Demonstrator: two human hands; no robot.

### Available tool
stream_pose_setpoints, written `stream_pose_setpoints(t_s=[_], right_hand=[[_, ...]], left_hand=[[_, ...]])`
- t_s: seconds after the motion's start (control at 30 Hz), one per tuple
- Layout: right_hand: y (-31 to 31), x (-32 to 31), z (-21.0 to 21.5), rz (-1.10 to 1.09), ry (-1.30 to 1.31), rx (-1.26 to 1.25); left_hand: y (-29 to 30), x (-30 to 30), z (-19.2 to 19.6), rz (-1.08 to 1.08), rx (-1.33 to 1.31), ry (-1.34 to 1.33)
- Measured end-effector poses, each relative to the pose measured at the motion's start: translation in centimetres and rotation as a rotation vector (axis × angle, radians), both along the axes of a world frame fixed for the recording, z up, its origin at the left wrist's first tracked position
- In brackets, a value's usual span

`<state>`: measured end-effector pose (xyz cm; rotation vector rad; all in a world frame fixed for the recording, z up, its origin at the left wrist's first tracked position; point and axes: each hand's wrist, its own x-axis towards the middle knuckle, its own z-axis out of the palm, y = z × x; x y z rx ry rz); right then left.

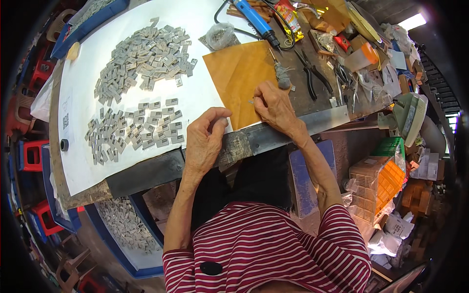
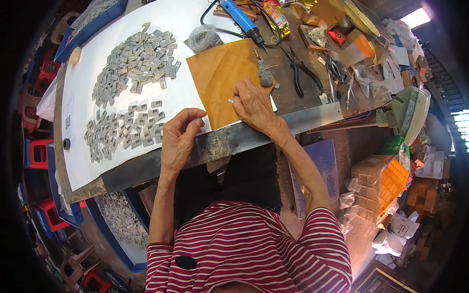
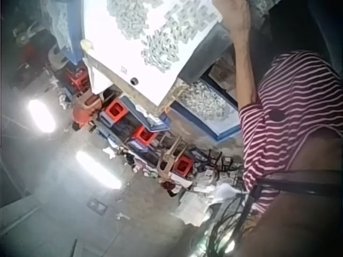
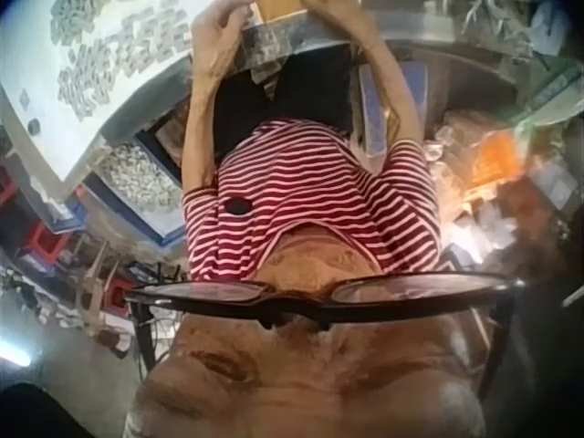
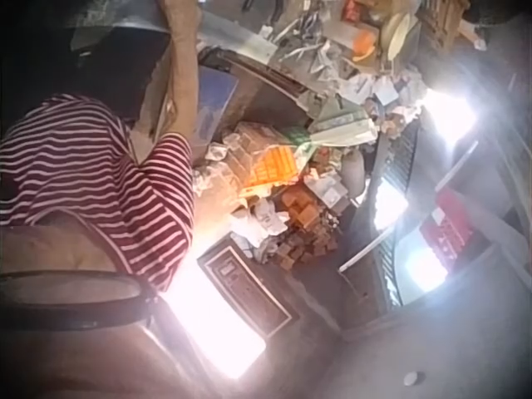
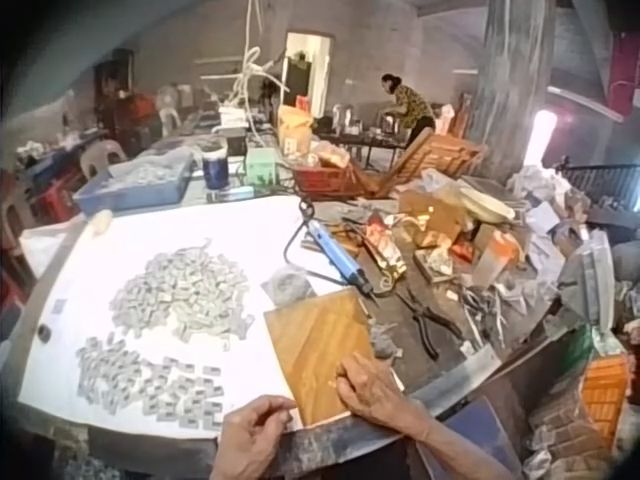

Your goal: Manually assembling small metal tags by attaching tiny components to them at a workshop workbench.

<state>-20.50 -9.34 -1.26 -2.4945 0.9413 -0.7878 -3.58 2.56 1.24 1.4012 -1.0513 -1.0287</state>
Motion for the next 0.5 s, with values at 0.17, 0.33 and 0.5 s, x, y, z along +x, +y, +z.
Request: stream_pose_setpoints(t_s=[0.17,0.33,0.5], right_hand=[[0.1,0.0,0.3,0.006,-0.006,-0.027],[-0.1,-0.2,0.2,-0.003,-0.072,0.073],[0.2,-0.4,1.0,-0.021,-0.084,0.113]], left_hand=[[-0.2,-0.1,0.2,-0.005,-0.005,-0.004],[-0.7,-0.4,0.3,-0.010,-0.022,0.004],[-1.0,-0.6,0.5,-0.062,0.073,-0.014]])
